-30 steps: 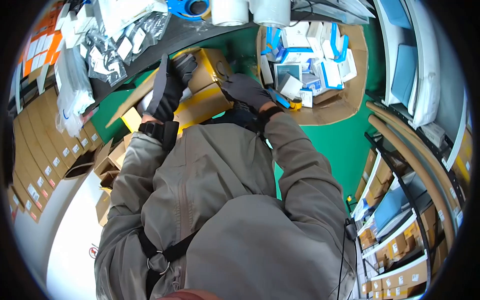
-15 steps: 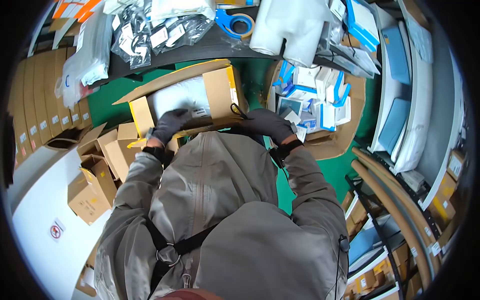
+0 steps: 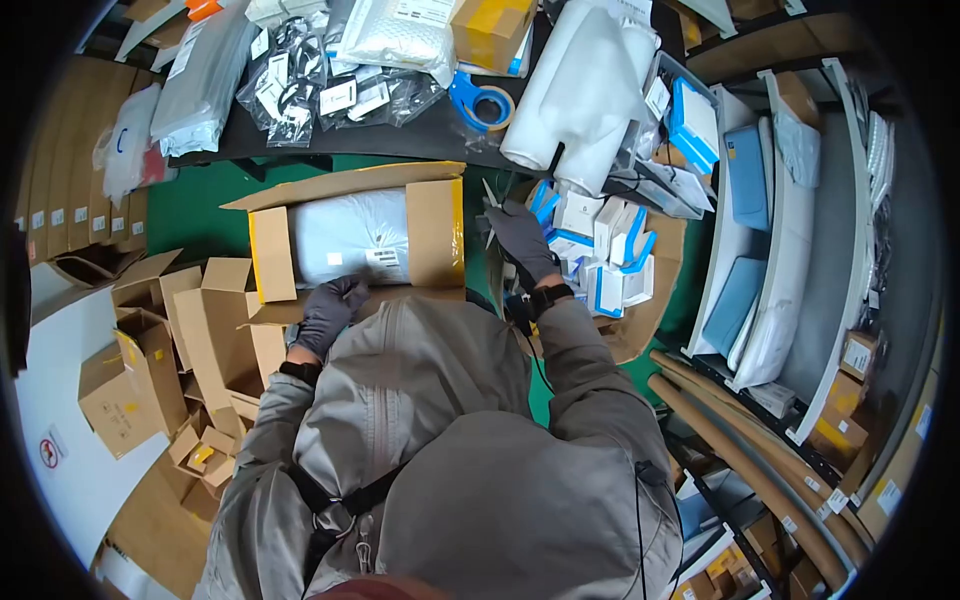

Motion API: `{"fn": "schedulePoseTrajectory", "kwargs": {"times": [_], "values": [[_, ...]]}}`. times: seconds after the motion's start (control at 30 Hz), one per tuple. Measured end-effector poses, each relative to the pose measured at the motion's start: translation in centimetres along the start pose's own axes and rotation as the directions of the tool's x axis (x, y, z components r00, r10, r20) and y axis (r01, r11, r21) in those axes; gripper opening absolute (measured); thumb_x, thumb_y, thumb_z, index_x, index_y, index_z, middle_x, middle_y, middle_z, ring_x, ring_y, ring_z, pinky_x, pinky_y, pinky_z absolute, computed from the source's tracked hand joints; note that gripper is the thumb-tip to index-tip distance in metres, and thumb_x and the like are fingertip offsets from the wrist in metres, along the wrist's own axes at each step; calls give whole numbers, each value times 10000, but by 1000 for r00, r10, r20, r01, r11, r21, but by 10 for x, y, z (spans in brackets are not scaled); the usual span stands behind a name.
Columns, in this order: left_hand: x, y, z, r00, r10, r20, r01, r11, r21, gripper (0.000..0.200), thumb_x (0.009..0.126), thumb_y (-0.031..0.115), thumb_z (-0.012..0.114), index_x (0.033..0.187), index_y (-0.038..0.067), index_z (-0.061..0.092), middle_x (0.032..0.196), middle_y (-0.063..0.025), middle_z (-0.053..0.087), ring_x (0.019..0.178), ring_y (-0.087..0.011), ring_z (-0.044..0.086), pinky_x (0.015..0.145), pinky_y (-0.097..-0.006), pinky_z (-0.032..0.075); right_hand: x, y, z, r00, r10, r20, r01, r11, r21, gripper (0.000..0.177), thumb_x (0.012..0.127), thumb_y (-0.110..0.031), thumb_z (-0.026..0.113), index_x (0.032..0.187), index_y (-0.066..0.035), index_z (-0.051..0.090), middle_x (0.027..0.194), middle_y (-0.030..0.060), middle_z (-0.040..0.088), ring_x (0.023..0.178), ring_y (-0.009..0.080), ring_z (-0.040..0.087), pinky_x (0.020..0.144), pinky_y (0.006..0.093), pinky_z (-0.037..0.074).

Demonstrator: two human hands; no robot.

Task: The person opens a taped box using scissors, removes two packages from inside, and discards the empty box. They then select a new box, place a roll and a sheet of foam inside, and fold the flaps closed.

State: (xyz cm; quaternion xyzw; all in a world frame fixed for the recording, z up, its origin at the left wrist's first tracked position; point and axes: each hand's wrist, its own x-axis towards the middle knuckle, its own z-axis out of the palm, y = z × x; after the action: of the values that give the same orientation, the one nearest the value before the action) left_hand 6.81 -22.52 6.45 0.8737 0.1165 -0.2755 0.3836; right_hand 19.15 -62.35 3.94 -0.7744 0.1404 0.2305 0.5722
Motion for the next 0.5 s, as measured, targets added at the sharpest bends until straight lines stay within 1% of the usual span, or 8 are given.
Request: {"fn": "schedulePoseTrajectory", "kwargs": {"times": [0.03, 0.1, 0.17, 0.27, 0.33, 0.37, 0.43, 0.5], "values": [[-1, -3, 0, 1000, 1, -13, -1, 999, -34, 529, 939, 533, 714, 1267, 122, 771, 1123, -241, 764, 1078, -406, 737, 937, -469, 575, 9, -7, -1, 993, -97, -74, 79, 973, -217, 273, 990, -260, 624, 1104, -45, 749, 957, 172, 727, 962, 370, 705, 819, 454, 549], [-8, 4, -8, 999, 24, -40, -23, 999, 23, 523, 938, 520, 715, 1267, 117, 770, 1126, -237, 766, 1076, -408, 736, 939, -471, 575, 27, -25, -2, 935, -321, -151, 165, 770, -617, 281, 993, -276, 608, 1067, -46, 751, 986, 186, 736, 997, 395, 706, 847, 478, 546], [-17, 15, -18, 996, 56, -63, -46, 988, 148, 512, 938, 496, 717, 1268, 108, 769, 1131, -228, 769, 1074, -413, 734, 943, -476, 575, 45, -49, 1, 923, -359, -141, 185, 733, -655, 289, 989, -295, 612, 1056, -48, 748, 998, 189, 736, 1005, 403, 702, 860, 489, 544], [-29, 16, -22, 988, 76, -138, -45, 976, 215, 504, 940, 476, 711, 1262, 92, 766, 1138, -219, 771, 1064, -414, 735, 931, -483, 577, 87, -74, 1, 901, -417, -118, 209, 656, -725, 308, 982, -333, 620, 1033, -54, 742, 1022, 194, 735, 1023, 418, 695, 886, 511, 539], [-35, 12, -21, 981, 67, -181, -21, 969, 245, 500, 941, 466, 708, 1259, 85, 764, 1142, -215, 772, 1059, -414, 735, 925, -486, 577, 140, -60, 2, 894, -439, 86, 331, 519, -788, 330, 966, -365, 633, 1037, -63, 744, 1055, 186, 742, 1038, 417, 693, 904, 514, 540], [-36, 7, -20, 967, 125, -223, -65, 963, 260, 502, 939, 462, 709, 1259, 79, 761, 1141, -214, 772, 1049, -413, 736, 914, -488, 579, 158, -57, 6, 880, -435, 193, 397, 447, -802, 342, 958, -382, 639, 1040, -68, 746, 1072, 183, 746, 1046, 416, 693, 913, 515, 540], [-42, -1, -17, 925, 230, -304, -137, 944, 299, 506, 936, 454, 712, 1260, 68, 754, 1140, -213, 772, 1030, -411, 739, 892, -490, 581, 172, -79, 16, 887, -397, 235, 411, 446, -795, 347, 954, -387, 640, 1058, -75, 753, 1088, 182, 748, 1059, 411, 693, 922, 513, 541], [-46, 7, -15, 935, 190, -300, -84, 938, 335, 515, 933, 459, 718, 1257, 61, 757, 1136, -221, 772, 1027, -409, 742, 893, -487, 585, 188, -108, 31, 901, -331, 280, 411, 445, -796, 362, 948, -397, 643, 1094, -90, 767, 1122, 179, 753, 1085, 400, 694, 939, 508, 543]]}}
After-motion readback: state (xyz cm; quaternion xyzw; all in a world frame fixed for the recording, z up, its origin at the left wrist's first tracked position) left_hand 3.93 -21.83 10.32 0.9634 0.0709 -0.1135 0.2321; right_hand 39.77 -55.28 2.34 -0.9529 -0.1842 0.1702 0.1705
